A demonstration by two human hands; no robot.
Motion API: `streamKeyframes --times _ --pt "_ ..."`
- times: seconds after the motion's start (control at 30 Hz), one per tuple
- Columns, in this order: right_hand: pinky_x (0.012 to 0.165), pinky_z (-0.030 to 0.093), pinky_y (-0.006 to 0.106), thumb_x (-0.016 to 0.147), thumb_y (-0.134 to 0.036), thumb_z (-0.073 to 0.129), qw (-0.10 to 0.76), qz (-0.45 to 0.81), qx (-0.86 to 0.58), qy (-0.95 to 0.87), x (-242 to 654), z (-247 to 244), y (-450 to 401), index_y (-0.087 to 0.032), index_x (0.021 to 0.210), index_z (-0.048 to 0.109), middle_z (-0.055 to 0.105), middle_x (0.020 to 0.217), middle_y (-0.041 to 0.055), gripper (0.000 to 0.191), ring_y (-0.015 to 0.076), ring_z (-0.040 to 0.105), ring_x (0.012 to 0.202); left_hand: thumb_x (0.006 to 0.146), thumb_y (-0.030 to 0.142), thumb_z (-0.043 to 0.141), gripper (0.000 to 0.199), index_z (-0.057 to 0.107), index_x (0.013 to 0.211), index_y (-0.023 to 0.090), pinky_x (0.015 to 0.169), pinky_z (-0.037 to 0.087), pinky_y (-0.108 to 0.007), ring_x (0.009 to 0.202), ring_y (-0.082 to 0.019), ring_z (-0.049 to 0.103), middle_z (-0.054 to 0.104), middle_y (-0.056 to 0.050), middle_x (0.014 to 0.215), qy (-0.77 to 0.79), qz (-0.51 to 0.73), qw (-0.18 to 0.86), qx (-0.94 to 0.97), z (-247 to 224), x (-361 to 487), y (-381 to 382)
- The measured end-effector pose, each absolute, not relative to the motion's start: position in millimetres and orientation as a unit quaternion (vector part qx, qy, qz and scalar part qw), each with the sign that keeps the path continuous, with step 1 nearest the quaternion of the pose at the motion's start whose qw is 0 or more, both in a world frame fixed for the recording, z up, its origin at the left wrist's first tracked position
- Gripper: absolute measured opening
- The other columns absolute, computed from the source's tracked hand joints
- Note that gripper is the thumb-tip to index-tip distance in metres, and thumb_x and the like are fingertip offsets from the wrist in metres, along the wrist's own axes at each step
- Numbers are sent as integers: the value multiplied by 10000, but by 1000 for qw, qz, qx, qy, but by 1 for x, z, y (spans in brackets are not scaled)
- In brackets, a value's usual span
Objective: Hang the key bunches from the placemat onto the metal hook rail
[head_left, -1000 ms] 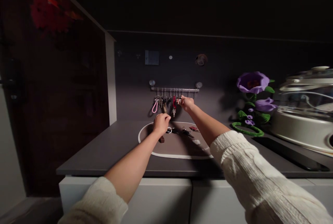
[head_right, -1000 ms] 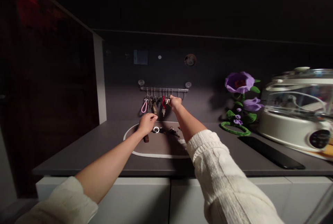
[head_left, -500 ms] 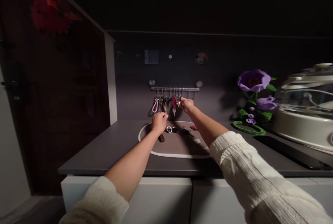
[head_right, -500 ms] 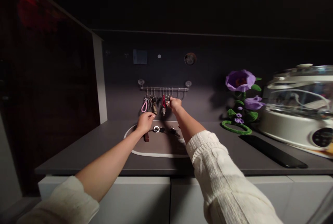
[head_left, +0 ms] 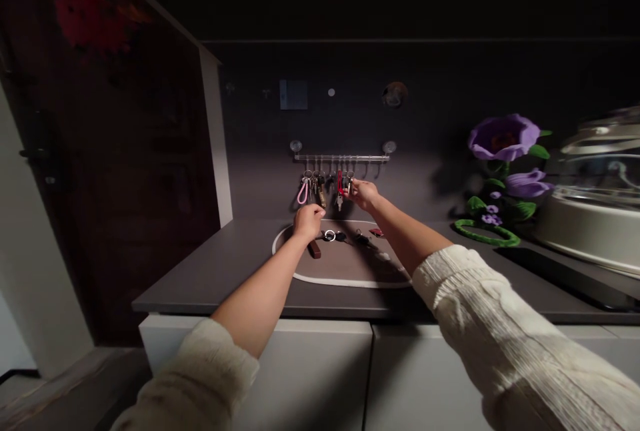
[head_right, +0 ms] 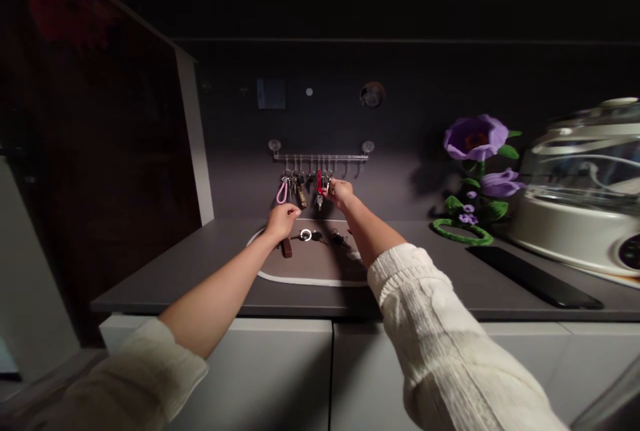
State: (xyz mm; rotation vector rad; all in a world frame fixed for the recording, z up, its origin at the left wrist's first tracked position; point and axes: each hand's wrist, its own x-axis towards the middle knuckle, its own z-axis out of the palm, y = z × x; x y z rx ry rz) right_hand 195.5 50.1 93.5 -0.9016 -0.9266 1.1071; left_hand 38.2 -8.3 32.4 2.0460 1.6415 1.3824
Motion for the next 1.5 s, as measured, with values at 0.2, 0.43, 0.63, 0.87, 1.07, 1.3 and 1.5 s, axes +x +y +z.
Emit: streamKeyframes --times 0.2,0.43,0.63,0.87,1.07,1.3,1.5 --pt "475 442 142 796 -65 459 648 491 -393 -429 199 79 42 -132 657 478 494 511 -24 156 34 467 423 723 227 570 131 681 784 193 712 415 -254 768 -158 588 677 -51 826 546 409 92 725 28 37 -6" --pt "485 442 162 760 -29 471 649 490 -408 -415 199 67 29 -143 694 474 499 558 -20 132 38 470 432 711 278 585 143 692 790 226 768 398 -289 839 -192 588 678 -56 857 554 320 44 767 29 38 -14" --pt "520 459 192 736 -26 467 628 504 -401 -437 194 59 5 -142 722 490 529 604 -16 119 45 495 454 685 300 610 124 682 653 204 766 391 -319 788 -210 598 661 -64 727 548 309 49 776 25 38 -10" --pt "531 442 192 710 -51 532 617 466 -415 -480 189 41 -16 -143 752 528 572 644 -6 101 53 513 502 627 241 658 127 625 520 181 776 384 -321 737 -195 589 617 -45 595 552 320 81 766 25 39 -12" --pt "505 404 166 686 -66 568 581 352 -453 -577 190 28 -7 -143 717 572 576 624 -15 83 56 499 515 604 199 663 95 618 528 165 717 398 -292 642 -154 546 583 -18 549 536 345 122 760 25 37 -10" --pt "602 414 192 642 -71 613 549 271 -467 -638 194 23 1 -151 666 619 590 576 -20 84 68 487 532 658 218 612 99 653 639 130 613 385 -242 559 -107 485 590 -14 589 512 374 160 757 26 37 -9" --pt "644 404 202 650 -85 604 523 201 -474 -679 193 24 -3 -157 670 625 597 586 -17 77 83 506 569 676 205 597 99 627 640 117 555 347 -218 496 -68 420 535 18 531 486 440 279 702 30 37 -12"
